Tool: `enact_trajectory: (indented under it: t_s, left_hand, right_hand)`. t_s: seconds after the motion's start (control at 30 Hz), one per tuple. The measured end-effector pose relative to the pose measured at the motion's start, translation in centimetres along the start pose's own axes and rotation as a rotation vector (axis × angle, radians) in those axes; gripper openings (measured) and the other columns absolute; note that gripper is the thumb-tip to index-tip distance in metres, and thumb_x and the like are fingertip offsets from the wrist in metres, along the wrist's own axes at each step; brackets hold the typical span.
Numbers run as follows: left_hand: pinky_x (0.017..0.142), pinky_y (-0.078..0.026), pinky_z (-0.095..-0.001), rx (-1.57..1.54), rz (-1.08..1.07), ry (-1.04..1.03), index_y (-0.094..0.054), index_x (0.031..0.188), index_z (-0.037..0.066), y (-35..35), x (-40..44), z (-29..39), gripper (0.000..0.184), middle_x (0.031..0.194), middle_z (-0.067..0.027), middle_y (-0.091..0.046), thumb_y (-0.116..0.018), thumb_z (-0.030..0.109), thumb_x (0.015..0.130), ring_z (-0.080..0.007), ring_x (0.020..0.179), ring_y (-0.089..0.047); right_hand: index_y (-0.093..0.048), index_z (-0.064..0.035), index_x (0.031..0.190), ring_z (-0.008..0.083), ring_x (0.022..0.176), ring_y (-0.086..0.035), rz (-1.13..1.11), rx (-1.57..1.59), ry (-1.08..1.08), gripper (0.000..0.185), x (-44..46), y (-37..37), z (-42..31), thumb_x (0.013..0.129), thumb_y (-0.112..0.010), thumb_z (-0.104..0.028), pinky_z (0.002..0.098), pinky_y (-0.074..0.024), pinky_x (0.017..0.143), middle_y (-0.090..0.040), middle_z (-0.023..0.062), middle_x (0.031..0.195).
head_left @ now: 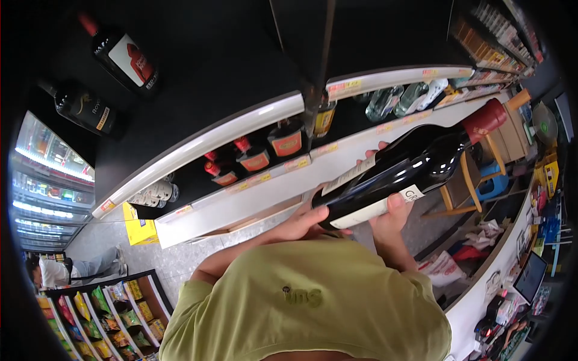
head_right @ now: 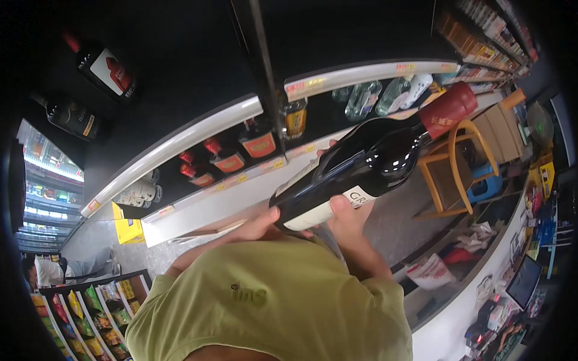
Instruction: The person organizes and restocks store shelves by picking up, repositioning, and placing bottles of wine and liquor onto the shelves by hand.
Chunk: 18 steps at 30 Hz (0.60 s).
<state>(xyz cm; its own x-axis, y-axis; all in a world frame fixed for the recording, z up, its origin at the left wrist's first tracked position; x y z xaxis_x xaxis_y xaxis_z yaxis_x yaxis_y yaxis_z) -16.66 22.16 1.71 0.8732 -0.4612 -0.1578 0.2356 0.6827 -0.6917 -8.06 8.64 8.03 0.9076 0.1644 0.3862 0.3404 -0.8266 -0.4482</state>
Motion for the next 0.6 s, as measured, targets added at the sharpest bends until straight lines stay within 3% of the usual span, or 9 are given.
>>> enact_trajectory:
  t_s: [0.17,0.27,0.33,0.4,0.43,0.6]
  left_hand:
    - [0.102,-0.045,-0.0444,0.008,-0.125,-0.240,-0.002,0.154,0.009,-1.1,2.3,0.4,0.103,0.149,-0.0150,-0.036,-0.068,0.050,0.087,-0.0291,0.124,-0.054]
    - [0.104,-0.043,-0.0437,0.010,-0.043,-0.372,-0.002,0.154,0.010,-3.1,2.5,1.8,0.104,0.152,-0.0140,-0.033,-0.070,0.050,0.086,-0.0276,0.131,-0.047]
    - [0.105,-0.042,-0.0432,0.028,-0.071,-0.406,-0.010,0.153,0.010,-1.9,2.7,1.3,0.094,0.151,-0.0127,-0.035,-0.068,0.046,0.089,-0.0257,0.130,-0.046]
    - [0.104,-0.041,-0.0413,0.072,-0.033,-0.365,-0.020,0.151,0.010,-1.1,2.4,0.5,0.081,0.147,-0.0117,-0.039,-0.066,0.042,0.092,-0.0244,0.123,-0.051]
    - [0.103,-0.042,-0.0391,0.074,0.032,-0.397,-0.030,0.147,0.010,-1.1,2.1,0.4,0.068,0.141,-0.0112,-0.045,-0.063,0.038,0.094,-0.0221,0.117,-0.053]
    - [0.101,-0.042,-0.0371,0.092,0.203,-0.465,-0.042,0.139,0.008,0.2,0.5,-0.8,0.054,0.132,-0.0104,-0.053,-0.060,0.033,0.096,-0.0201,0.114,-0.056]
  right_hand:
    - [-0.028,-0.0051,0.150,0.0334,0.123,-0.052,-0.052,0.146,-0.123,0.087,4.0,1.7,-0.4,0.082,-0.061,-0.047,0.0502,-0.0477,0.101,-0.046,0.0195,0.141]
    - [-0.036,-0.0028,0.146,0.0324,0.119,-0.057,-0.071,0.303,-0.210,0.078,7.0,1.3,-1.5,0.086,-0.053,-0.050,0.0494,-0.0489,0.099,-0.053,0.0187,0.136]
    - [-0.039,-0.0021,0.143,0.0332,0.119,-0.057,-0.075,0.446,-0.209,0.072,9.3,1.6,-2.0,0.089,-0.052,-0.047,0.0497,-0.0489,0.099,-0.054,0.0200,0.134]
    - [-0.042,-0.0023,0.140,0.0332,0.119,-0.057,-0.087,0.398,-0.193,0.066,12.0,1.6,-3.2,0.091,-0.052,-0.044,0.0494,-0.0489,0.099,-0.055,0.0211,0.133]
    - [-0.045,-0.0019,0.137,0.0330,0.117,-0.058,0.023,0.382,-0.204,0.063,13.4,1.6,-3.5,0.091,-0.054,-0.043,0.0493,-0.0488,0.099,-0.055,0.0216,0.132]
    - [-0.052,0.0004,0.129,0.0343,0.111,-0.062,0.023,0.268,-0.153,0.052,19.9,0.6,-4.4,0.092,-0.060,-0.034,0.0453,-0.0532,0.094,-0.063,0.0219,0.118]
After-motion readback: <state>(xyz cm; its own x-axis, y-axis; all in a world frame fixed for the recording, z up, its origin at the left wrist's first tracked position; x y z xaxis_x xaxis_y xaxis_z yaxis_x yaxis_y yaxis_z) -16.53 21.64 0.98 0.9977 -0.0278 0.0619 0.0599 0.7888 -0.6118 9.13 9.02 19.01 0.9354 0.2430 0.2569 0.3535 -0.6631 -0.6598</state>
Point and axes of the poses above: each hand's wrist, its own x-axis towards the middle knuckle, its own y-axis out of the back of the hand, z = x × y, the point moved 4 cm from there along x, towards the middle knuckle
